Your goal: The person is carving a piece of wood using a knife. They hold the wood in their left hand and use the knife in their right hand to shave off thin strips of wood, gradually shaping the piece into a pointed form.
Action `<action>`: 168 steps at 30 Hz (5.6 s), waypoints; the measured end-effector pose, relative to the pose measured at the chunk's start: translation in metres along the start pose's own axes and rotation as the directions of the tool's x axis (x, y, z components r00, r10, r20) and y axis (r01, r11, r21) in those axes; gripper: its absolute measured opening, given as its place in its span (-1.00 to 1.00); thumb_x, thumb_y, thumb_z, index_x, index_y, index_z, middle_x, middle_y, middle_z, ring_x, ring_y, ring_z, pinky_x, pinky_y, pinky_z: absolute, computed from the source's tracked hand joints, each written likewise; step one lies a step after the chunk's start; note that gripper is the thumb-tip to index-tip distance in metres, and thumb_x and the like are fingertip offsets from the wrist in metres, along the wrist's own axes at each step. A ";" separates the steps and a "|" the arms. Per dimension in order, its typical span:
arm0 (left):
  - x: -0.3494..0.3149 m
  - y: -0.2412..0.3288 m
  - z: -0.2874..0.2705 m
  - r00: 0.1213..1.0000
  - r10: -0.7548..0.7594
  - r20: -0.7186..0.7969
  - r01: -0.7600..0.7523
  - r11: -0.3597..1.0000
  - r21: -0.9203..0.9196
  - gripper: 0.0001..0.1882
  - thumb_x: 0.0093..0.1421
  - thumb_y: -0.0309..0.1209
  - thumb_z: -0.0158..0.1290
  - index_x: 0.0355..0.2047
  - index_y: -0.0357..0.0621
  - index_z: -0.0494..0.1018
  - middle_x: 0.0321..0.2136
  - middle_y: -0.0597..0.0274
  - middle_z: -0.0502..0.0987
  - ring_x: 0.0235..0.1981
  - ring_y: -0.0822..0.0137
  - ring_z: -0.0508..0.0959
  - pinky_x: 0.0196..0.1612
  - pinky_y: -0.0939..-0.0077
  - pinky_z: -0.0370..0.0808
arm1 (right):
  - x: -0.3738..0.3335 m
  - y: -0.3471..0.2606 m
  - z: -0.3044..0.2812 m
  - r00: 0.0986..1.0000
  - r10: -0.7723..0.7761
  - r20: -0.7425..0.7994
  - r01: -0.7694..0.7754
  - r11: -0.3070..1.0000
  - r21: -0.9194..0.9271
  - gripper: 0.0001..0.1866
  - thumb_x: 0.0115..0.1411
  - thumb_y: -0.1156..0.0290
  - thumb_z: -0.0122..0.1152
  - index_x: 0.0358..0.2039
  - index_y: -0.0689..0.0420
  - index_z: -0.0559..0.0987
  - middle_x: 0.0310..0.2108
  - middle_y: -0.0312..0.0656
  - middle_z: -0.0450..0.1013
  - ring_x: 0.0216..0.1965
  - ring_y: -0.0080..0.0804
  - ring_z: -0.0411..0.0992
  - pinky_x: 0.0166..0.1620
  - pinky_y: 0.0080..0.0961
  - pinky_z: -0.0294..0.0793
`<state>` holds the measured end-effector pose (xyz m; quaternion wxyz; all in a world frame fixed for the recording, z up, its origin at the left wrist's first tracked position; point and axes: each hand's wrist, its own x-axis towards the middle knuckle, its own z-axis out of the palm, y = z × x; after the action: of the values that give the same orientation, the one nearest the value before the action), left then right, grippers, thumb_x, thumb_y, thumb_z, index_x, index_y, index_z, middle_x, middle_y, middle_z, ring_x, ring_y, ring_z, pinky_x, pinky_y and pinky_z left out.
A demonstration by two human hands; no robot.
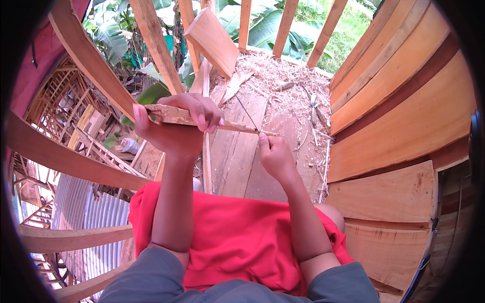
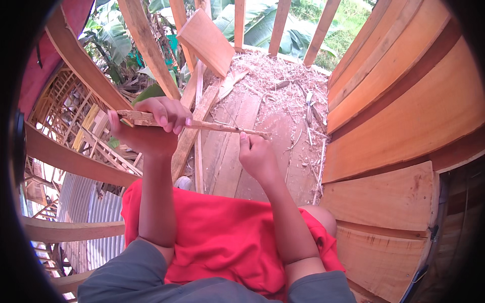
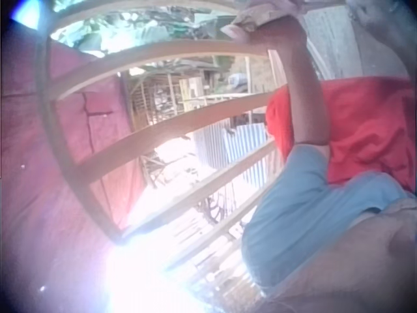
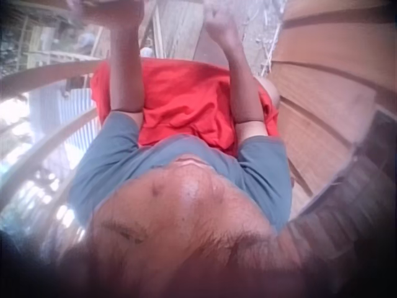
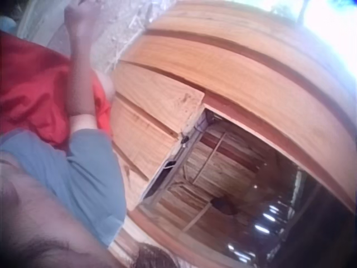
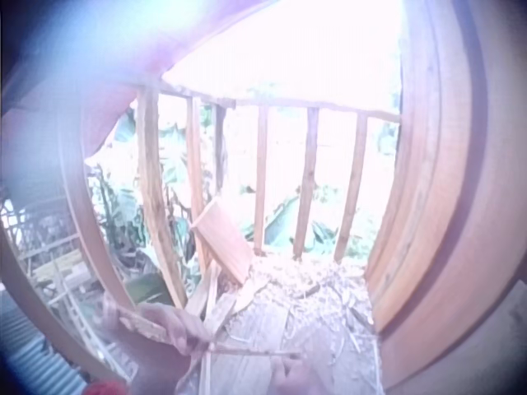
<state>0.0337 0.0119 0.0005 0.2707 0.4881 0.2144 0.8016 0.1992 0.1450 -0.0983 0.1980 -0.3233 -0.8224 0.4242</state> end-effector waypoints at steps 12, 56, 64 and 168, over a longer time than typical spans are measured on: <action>-0.011 -0.014 0.021 0.998 0.059 -0.001 -0.059 0.998 -0.024 0.03 0.04 0.56 -0.61 -0.58 -0.26 0.39 -0.66 0.15 0.36 -0.62 0.28 0.33 -0.42 0.35 0.31 | -0.026 -0.016 -0.005 0.991 -0.083 -0.104 0.087 0.996 0.033 -0.54 0.31 0.18 -0.05 -0.62 0.25 0.45 -0.71 0.10 0.35 -0.62 0.09 0.39 -0.48 -0.08 0.31; -0.010 -0.002 -0.021 0.960 0.077 -0.271 -0.085 0.996 -0.019 -0.05 0.04 0.54 -0.51 -0.60 -0.13 0.45 -0.71 0.25 0.33 -0.64 0.28 0.31 -0.40 0.27 0.29 | 0.031 0.048 0.029 0.995 0.094 -0.019 -0.095 0.995 -0.040 -0.45 0.35 0.08 -0.20 -0.54 0.30 0.47 -0.60 0.10 0.43 -0.48 0.03 0.45 -0.34 -0.11 0.35; -0.008 -0.002 -0.028 0.951 0.051 -0.304 -0.074 0.995 -0.066 -0.06 0.03 0.53 -0.50 -0.59 -0.13 0.45 -0.67 0.26 0.36 -0.65 0.28 0.30 -0.39 0.26 0.28 | 0.038 0.072 0.035 0.989 0.144 0.039 -0.140 0.985 -0.100 -0.47 0.34 0.11 -0.23 -0.51 0.28 0.53 -0.52 0.14 0.49 -0.38 0.10 0.49 -0.25 -0.07 0.41; -0.003 -0.003 -0.024 0.946 0.030 -0.322 -0.041 0.999 -0.028 -0.16 0.05 0.48 -0.42 -0.63 -0.08 0.40 -0.71 0.31 0.30 -0.66 0.30 0.30 -0.41 0.31 0.30 | 0.037 0.072 0.018 0.986 0.166 -0.025 -0.168 0.969 -0.181 -0.48 0.32 0.10 -0.13 -0.54 0.31 0.52 -0.54 0.18 0.46 -0.41 0.14 0.46 -0.28 -0.04 0.38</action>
<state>0.0144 0.0104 -0.0141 0.2261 0.3500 0.2330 0.8787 0.1882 0.1915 -0.1665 0.1352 -0.4103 -0.8267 0.3605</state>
